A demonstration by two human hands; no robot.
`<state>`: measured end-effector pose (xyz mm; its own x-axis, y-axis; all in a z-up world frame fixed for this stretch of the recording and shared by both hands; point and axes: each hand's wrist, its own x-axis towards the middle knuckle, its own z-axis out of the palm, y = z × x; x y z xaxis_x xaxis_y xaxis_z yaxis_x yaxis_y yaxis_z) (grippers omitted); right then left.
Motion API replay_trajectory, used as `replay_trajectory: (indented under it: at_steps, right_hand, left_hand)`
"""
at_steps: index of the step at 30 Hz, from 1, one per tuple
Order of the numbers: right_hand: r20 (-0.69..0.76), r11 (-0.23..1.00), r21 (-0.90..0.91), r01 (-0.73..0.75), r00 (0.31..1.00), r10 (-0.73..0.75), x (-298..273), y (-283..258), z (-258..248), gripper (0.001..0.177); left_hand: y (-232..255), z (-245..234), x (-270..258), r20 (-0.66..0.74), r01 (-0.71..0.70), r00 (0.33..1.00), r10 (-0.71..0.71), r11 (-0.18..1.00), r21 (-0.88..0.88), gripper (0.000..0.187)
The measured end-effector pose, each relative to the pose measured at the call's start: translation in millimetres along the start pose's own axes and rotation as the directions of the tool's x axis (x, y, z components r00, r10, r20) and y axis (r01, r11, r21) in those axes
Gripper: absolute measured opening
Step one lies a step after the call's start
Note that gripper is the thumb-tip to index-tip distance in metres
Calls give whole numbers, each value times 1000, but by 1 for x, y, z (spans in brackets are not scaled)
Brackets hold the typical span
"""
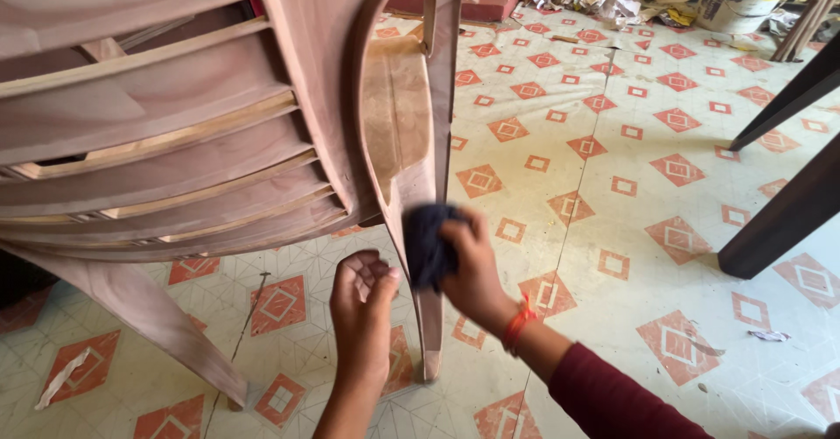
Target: The person wipes a brown plastic chair with a dark cloth, cleaning the backrest, legs, and seat. They then move to a second chair and wipe its armrest.
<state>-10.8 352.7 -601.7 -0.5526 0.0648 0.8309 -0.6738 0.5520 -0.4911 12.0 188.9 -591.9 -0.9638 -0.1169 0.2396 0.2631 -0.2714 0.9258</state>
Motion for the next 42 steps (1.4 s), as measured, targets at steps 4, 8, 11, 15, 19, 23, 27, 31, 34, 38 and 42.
replay_trajectory:
  at_steps: [4,8,11,15,19,23,27,31,34,38,42]
  right_hand:
    - [178,999,-9,-48,983,48,-14,14,-19,36]
    - [-33,993,21,-117,993,118,18,10,-17,38]
    - [-62,999,9,53,997,-53,37,-19,-13,46]
    - [-14,989,37,146,989,-146,38,-32,-5,54]
    - [-127,999,49,-13,992,19,64,24,37,55]
    - [-319,1000,-18,-26,948,19,128,74,72,52]
    - [-273,974,170,-148,943,191,131,56,81,47]
    - [-180,988,55,141,975,-129,49,-26,78,62]
    - [57,963,117,241,967,-249,23,-84,59,51]
    - [237,932,218,290,911,-339,18,-125,47,45]
    - [153,936,309,171,962,-226,-1,-142,66,45]
  left_hand:
    - [6,23,1,74,-192,981,179,951,243,38]
    - [5,28,17,154,-74,988,-25,793,605,28]
    - [5,9,24,237,-100,964,-119,666,739,32]
    - [16,-40,8,310,-226,951,8,703,674,28]
    - [40,-98,-5,259,-127,962,-82,708,695,28]
    - [64,-131,-18,147,46,969,-199,731,681,30]
    - [61,-137,-19,258,-111,965,-38,835,539,30]
    - [54,-142,-12,122,86,974,-193,805,586,31]
    - [43,-149,-11,112,105,974,-199,827,552,31]
    - [38,-166,-14,272,155,929,-250,932,327,38]
    - [39,-186,-24,406,222,869,-282,956,189,50]
